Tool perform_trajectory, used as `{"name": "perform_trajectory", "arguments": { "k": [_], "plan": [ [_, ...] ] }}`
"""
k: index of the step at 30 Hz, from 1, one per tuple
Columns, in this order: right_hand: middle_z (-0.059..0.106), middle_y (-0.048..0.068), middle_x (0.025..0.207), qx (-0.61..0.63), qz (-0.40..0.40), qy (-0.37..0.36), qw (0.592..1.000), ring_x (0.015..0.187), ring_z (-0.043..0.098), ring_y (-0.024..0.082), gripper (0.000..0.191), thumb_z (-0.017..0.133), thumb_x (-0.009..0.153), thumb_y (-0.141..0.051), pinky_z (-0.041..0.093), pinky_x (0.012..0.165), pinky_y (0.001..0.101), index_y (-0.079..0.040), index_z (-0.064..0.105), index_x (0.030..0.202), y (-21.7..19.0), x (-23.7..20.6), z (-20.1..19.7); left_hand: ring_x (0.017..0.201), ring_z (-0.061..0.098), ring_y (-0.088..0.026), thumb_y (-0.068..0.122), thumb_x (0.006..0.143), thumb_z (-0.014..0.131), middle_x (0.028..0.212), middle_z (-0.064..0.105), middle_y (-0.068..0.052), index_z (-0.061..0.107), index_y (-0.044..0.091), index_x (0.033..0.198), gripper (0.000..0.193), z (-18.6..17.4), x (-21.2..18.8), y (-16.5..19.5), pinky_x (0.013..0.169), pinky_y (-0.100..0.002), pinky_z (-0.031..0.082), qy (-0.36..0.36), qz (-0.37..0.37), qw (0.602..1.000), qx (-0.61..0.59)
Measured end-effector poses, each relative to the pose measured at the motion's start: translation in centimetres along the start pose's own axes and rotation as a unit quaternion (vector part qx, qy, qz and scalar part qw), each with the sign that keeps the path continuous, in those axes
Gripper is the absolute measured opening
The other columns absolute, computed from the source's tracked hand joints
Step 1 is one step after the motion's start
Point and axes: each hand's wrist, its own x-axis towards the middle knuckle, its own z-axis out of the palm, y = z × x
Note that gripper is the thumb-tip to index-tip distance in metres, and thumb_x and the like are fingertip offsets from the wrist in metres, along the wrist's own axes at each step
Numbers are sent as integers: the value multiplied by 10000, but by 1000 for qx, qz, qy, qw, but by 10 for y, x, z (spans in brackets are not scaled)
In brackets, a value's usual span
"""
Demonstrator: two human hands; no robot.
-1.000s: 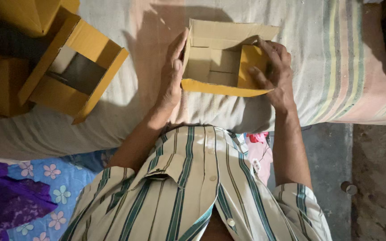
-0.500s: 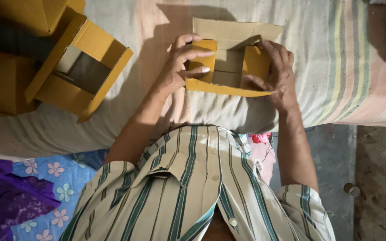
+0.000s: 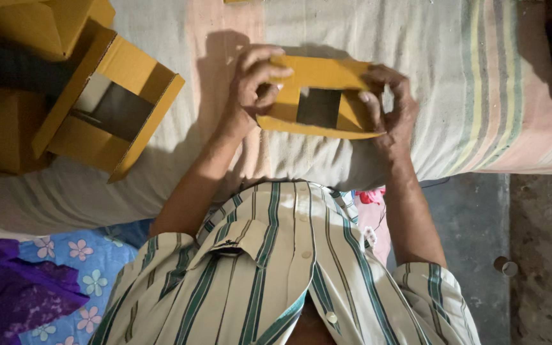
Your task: The person sits on the floor beside a bed and folds flat yellow cardboard boxes into open boxes, pressing the creases and sides by hand, then sets each folded box aside and picks up the next flat box to fold.
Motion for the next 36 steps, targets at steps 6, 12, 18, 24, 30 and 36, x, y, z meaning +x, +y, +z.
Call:
{"name": "perform_trajectory", "arguments": {
  "k": [6,12,18,24,30,36],
  "plan": [
    [650,141,1367,187,-28,-60,980,1519,350,289,672,365,1020,-637,231,1289,462,-63,669,1195,-2,-13,-3,1601,284,-281,860,946,182,1652,446,-70,686,111,1396,1009,-15,-6,-7,1364,-457,186,-125,4,985,-120],
    [641,191,1454,45,-42,-54,997,1614,306,342,479,545,1086,-411,147,1381,489,19,691,1239,-7,-22,6,1657,178,-277,787,1019,215,1718,326,-102,586,64,1499,944,-14,-18,10,1392,-463,137,-111,16,980,-167],
    [511,164,1504,130,45,65,988,1481,423,337,441,594,1041,-262,285,1304,503,-8,516,1392,-17,-24,32,1548,460,-282,295,1124,560,1591,549,-112,669,59,1374,361,6,-24,30,1314,-432,374,7,-118,978,-170],
    [375,213,1693,-262,-8,-75,962,1614,196,417,553,406,1133,-362,109,1327,542,-21,518,1554,-33,-17,22,1587,385,-261,199,1141,524,1648,461,-92,638,121,1447,335,3,-23,24,1337,-413,348,-7,-42,996,-84],
    [233,269,1683,-515,5,-192,835,1563,47,408,868,240,1106,-639,-39,1222,589,64,309,1610,-34,11,56,1631,214,-270,490,1164,314,1757,190,-72,543,242,1540,505,17,-32,8,1375,-438,253,2,2,999,47],
    [43,229,1700,-472,-38,-326,818,1564,-33,387,765,237,1048,-527,-49,1245,528,-38,141,1629,-45,39,144,1641,123,-208,831,956,91,1748,121,31,168,283,1711,936,16,-35,-2,1372,-452,35,99,67,992,50]
  ]
}}
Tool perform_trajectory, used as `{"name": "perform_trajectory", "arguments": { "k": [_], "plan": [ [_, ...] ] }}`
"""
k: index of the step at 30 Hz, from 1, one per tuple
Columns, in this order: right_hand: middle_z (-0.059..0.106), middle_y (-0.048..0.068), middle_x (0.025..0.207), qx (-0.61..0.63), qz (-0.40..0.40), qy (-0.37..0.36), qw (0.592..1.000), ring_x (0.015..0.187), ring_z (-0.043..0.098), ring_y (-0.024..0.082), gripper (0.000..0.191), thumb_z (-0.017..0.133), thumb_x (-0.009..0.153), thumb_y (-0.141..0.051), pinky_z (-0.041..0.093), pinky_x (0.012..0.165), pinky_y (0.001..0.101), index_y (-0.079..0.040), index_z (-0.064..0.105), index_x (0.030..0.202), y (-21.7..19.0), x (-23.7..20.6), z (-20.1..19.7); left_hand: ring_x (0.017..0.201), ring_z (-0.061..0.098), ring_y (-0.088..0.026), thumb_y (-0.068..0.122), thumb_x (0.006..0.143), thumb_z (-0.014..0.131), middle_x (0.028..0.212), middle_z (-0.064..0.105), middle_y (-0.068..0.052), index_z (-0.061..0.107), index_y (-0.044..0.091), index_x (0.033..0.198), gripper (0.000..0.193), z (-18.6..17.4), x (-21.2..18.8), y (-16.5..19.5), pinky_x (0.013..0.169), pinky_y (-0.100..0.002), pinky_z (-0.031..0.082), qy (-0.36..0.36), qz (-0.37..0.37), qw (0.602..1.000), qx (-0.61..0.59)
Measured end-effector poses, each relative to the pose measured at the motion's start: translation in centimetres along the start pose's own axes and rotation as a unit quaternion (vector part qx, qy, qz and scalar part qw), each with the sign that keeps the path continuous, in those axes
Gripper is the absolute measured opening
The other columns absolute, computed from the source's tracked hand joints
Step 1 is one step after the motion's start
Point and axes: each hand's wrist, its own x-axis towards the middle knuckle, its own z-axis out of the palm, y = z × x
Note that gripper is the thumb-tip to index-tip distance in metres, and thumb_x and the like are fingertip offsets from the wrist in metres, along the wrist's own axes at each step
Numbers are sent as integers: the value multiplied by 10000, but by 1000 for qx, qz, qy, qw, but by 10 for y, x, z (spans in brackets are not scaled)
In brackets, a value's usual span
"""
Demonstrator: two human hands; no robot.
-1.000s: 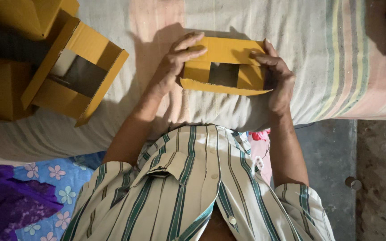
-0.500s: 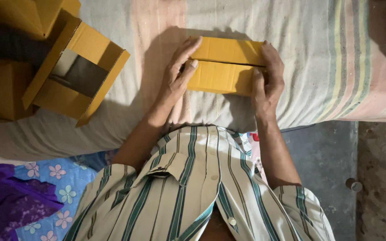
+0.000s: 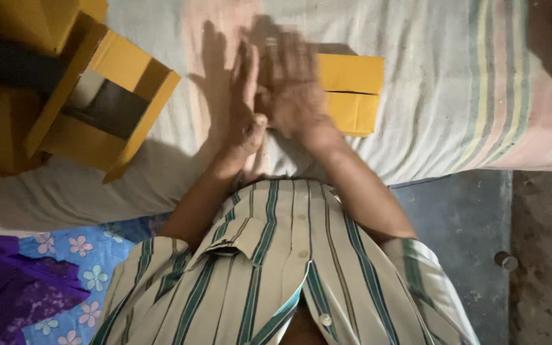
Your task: The person sits on the floor beside a bed and folds flat yellow cardboard boxes into open boxes, pressing the creases and sides by hand, then sets each folded box aside and picks up the next flat box to fold.
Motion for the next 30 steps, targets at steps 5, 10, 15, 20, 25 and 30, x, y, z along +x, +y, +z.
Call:
{"name": "perform_trajectory", "arguments": {
  "k": [5,10,15,20,25,30],
  "plan": [
    [79,240,1702,-78,-65,18,995,1570,-1,397,772,365,1055,-443,-6,1262,540,2,149,1648,-27,27,16,1657,135,-267,875,964,174,1751,148,-80,175,221,1728,1006,-13,0,2,1346,-485,115,32,-90,995,-41],
    [136,212,1704,48,-41,73,995,1591,86,377,829,384,1042,-525,32,1280,543,24,176,1628,6,7,3,1633,190,-281,812,1000,175,1777,219,-97,257,202,1691,925,-15,1,17,1382,-486,121,-10,-76,996,55],
    [218,284,1681,73,43,108,991,1565,126,453,762,336,1124,-503,55,1256,592,66,221,1618,72,-36,-16,1635,192,-299,622,1120,189,1739,220,-112,313,211,1685,710,-17,10,30,1378,-481,177,-65,-65,990,110],
    [332,303,1614,52,145,159,975,1513,206,494,602,361,1122,-384,125,1226,630,25,405,1560,89,-49,-2,1604,194,-411,450,1136,397,1716,255,-208,391,108,1592,570,-4,29,45,1332,-603,111,-215,-64,902,370],
    [381,325,1551,141,200,220,944,1438,421,486,441,482,1120,-267,478,1094,521,6,493,1466,89,-55,6,1451,304,-438,450,1070,479,1528,405,-300,399,12,1567,667,40,64,61,1222,-684,67,-299,-84,895,321],
    [338,382,1548,223,175,245,927,1287,545,524,478,517,1098,-209,550,972,527,-21,445,1532,92,-76,13,1209,495,-394,464,1051,547,1263,571,-239,555,30,1359,532,49,79,56,1107,-673,267,-242,-80,915,313]
  ]
}}
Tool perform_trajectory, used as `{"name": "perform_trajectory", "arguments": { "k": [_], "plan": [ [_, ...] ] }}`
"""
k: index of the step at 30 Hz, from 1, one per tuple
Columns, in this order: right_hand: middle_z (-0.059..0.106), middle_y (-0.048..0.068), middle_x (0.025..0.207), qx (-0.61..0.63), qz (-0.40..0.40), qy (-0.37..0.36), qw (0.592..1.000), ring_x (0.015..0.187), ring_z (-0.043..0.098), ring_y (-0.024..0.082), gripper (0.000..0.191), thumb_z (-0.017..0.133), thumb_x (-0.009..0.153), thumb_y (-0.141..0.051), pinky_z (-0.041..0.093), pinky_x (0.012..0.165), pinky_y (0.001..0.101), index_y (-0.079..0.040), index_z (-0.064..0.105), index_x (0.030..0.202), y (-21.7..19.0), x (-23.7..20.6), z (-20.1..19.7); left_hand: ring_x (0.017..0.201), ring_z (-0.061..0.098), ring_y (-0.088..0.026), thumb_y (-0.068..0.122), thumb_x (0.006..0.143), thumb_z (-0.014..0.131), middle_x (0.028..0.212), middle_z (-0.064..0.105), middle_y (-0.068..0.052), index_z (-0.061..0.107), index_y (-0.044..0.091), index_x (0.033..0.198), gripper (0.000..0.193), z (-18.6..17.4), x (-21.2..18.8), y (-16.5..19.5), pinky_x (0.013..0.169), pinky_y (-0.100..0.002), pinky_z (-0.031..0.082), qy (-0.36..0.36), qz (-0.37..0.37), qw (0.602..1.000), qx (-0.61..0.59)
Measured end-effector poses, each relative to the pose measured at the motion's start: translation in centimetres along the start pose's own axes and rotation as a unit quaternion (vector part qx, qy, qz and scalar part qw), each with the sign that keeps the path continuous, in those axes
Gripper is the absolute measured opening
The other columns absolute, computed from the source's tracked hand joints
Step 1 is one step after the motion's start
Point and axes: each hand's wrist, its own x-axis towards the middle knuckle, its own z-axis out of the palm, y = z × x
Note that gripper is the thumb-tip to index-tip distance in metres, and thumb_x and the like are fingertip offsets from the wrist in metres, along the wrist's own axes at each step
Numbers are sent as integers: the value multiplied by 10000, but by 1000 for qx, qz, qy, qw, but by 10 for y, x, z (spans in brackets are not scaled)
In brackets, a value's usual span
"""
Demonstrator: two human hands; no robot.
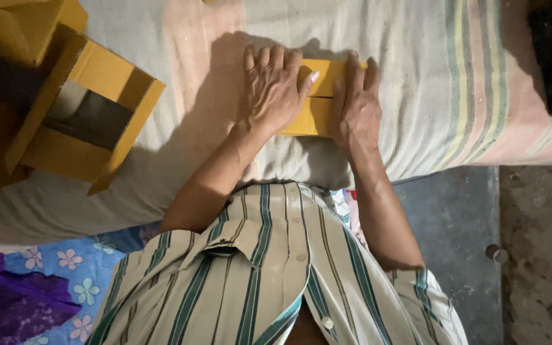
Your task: The person sits on the floor beside a bed and folds flat yellow cardboard boxes into open boxes, pressing the creases and sides by hand, then sets each folded box aside and picks up the next flat box to fold.
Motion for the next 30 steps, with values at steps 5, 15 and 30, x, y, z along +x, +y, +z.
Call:
{"name": "perform_trajectory", "arguments": {
  "k": [5,15,30],
  "plan": [
    [333,384,1572,65,-69,-29,995,1307,571,492,469,514,1117,-213,533,1072,504,14,442,1521,7,12,12,1108,523,-390,401,1031,601,1159,607,-196,620,51,1146,369,8,-12,-20,899,-595,391,86,-46,995,7],
    [719,200,1018,-93,-211,-116,966,945,673,394,201,606,983,-195,492,895,494,-20,655,1069,-17,73,54,1072,592,-359,208,1018,479,1109,658,-168,649,78,1130,242,42,14,-61,948,-564,403,2,18,999,-28],
    [715,187,1033,-193,-237,-89,948,988,667,362,197,556,1009,-176,483,898,471,-43,701,1006,-15,67,53,1060,633,-335,256,997,494,1099,683,-144,677,65,1052,270,32,10,-51,935,-551,445,-6,-6,1000,19]
  ]
}}
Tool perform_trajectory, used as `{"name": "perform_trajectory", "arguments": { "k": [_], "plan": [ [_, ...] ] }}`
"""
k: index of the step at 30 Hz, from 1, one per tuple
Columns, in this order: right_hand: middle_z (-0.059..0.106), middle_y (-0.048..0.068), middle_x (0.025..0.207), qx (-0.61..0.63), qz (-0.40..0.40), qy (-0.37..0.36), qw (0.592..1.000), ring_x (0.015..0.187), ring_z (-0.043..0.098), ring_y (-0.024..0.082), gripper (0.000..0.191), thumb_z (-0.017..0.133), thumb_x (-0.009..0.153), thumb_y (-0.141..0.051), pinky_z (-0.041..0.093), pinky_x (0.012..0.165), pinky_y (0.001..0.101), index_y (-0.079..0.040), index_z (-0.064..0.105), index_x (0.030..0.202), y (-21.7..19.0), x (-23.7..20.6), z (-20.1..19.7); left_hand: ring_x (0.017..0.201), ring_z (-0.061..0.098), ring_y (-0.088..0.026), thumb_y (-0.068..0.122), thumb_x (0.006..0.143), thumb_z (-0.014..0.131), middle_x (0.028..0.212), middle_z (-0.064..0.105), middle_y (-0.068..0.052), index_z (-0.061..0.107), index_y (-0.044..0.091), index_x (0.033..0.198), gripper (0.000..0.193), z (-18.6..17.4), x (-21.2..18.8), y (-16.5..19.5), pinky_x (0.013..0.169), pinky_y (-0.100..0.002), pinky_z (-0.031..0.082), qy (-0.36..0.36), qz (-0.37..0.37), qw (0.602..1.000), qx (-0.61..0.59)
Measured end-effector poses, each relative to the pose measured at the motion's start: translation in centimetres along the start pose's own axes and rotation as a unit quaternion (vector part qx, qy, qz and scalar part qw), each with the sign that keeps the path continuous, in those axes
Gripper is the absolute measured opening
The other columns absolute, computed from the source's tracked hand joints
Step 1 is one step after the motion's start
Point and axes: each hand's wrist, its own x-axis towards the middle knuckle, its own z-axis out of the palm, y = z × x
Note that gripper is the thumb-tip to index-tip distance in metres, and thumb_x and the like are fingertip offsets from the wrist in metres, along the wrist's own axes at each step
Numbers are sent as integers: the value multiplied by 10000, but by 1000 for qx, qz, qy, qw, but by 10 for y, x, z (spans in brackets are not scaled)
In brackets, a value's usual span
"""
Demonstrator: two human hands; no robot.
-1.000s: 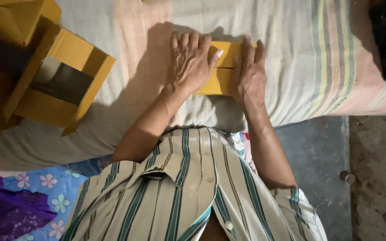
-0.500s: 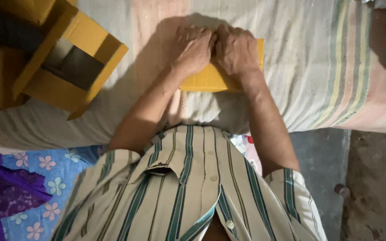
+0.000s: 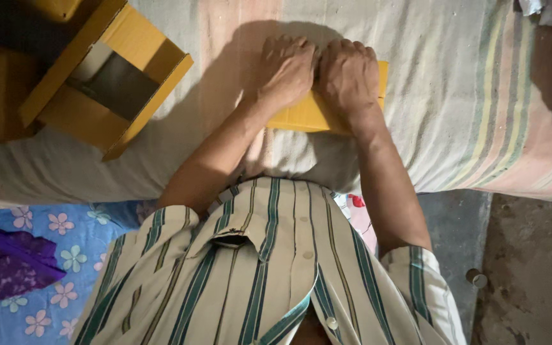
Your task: The person sits on the floor beside a bed and folds flat yellow cardboard boxes into open boxes, pressing the creases and sides by hand, then sets each folded box aside and picks up the next flat box to fold.
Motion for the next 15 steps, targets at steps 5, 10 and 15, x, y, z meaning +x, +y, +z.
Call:
{"name": "perform_trajectory", "arguments": {
  "k": [5,10,15],
  "plan": [
    [692,197,1033,-11,54,-70,996,888,648,327,313,529,1000,-211,478,865,467,3,662,1185,16,-16,-19,1019,619,-379,323,1049,499,1086,677,-170,669,31,1083,339,-19,-8,-11,891,-574,430,11,-1,999,-37],
    [635,244,1233,-22,127,-38,991,1182,551,421,358,502,1064,-271,303,1113,608,3,623,1260,15,-36,-39,1212,537,-390,378,1112,430,1271,595,-225,608,29,1246,414,-43,-24,5,1060,-607,377,-74,-87,993,-3],
    [368,355,1587,-20,111,11,994,1496,239,541,551,430,1138,-390,61,1216,682,-8,461,1534,-11,-39,-16,1498,244,-439,314,1018,492,1598,309,-250,368,90,1586,623,-27,-32,50,1179,-744,78,-9,-49,998,29]
  ]
}}
